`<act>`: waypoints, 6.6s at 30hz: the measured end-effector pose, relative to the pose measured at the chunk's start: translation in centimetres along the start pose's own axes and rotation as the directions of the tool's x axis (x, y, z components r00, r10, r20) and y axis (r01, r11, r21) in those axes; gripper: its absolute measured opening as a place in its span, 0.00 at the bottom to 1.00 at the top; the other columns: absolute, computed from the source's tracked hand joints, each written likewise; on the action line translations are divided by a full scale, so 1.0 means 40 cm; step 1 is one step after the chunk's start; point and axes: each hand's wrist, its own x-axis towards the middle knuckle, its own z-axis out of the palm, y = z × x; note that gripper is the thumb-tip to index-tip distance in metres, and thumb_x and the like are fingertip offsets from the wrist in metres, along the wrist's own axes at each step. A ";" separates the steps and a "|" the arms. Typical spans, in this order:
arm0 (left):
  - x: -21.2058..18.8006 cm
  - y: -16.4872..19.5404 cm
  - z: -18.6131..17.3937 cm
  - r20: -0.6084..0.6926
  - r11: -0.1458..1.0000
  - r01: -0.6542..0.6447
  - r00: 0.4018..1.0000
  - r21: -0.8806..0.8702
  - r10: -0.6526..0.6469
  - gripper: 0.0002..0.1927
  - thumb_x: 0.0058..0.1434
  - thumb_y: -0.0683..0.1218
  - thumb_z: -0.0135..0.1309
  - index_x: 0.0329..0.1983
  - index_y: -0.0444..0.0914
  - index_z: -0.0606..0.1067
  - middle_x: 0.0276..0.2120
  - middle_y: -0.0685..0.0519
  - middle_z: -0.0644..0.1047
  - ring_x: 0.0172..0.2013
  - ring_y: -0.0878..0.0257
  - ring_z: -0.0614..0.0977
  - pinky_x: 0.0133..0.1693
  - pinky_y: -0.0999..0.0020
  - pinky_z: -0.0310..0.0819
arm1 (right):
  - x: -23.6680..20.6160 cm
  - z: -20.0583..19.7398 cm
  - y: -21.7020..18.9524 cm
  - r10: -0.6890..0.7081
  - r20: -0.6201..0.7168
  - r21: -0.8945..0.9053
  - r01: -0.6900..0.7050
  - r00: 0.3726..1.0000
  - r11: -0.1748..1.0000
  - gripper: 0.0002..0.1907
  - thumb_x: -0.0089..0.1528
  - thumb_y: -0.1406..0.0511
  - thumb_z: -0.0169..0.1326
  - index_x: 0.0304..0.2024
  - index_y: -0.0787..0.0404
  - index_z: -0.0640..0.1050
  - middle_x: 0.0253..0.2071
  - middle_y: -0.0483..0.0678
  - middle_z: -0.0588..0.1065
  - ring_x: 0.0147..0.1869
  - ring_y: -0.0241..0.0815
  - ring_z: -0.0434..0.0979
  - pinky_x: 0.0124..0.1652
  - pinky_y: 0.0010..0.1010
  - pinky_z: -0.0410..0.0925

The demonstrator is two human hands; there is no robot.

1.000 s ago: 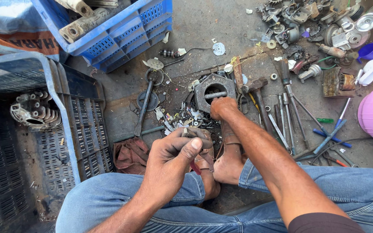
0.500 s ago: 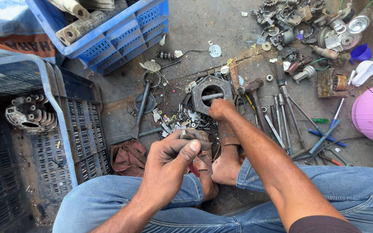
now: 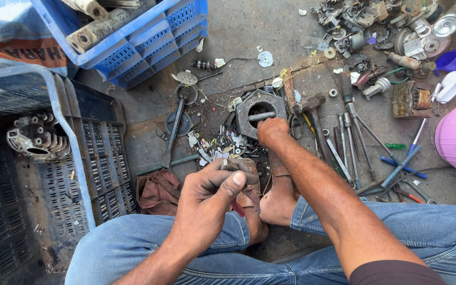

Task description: The person sits on the floor and uses pliers to manipulate small metal parts, occasionally using a hammer and a metal block. The person repeatedly picks up, adjusts, and places down metal pieces while working in a cluttered outdoor workspace.

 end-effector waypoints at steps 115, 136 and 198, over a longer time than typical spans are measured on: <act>0.016 -0.009 0.017 0.086 0.999 0.032 0.996 0.002 -0.032 0.24 0.71 0.54 0.49 0.33 0.29 0.82 0.36 0.50 0.79 0.32 0.66 0.81 0.28 0.73 0.76 | -0.030 0.002 0.100 -0.212 -0.026 0.289 0.210 0.977 0.934 0.26 0.63 0.60 0.48 0.59 0.70 0.69 0.55 0.65 0.76 0.57 0.58 0.78 0.57 0.50 0.69; -0.005 0.007 0.018 0.097 0.999 0.015 0.995 0.038 -0.019 0.24 0.69 0.56 0.49 0.33 0.31 0.83 0.33 0.51 0.79 0.31 0.68 0.80 0.29 0.74 0.74 | -0.007 0.026 0.133 -0.256 -0.062 0.878 0.175 0.965 0.446 0.28 0.52 0.76 0.43 0.55 0.65 0.78 0.49 0.61 0.79 0.40 0.45 0.75 0.38 0.37 0.69; -0.011 0.007 0.016 0.067 0.996 -0.011 0.998 0.084 0.005 0.25 0.70 0.56 0.51 0.28 0.32 0.83 0.31 0.52 0.76 0.29 0.68 0.78 0.29 0.73 0.72 | -0.115 0.000 0.033 0.067 -0.309 0.347 0.047 0.949 0.937 0.27 0.56 0.66 0.55 0.58 0.40 0.80 0.47 0.54 0.81 0.50 0.54 0.82 0.50 0.44 0.75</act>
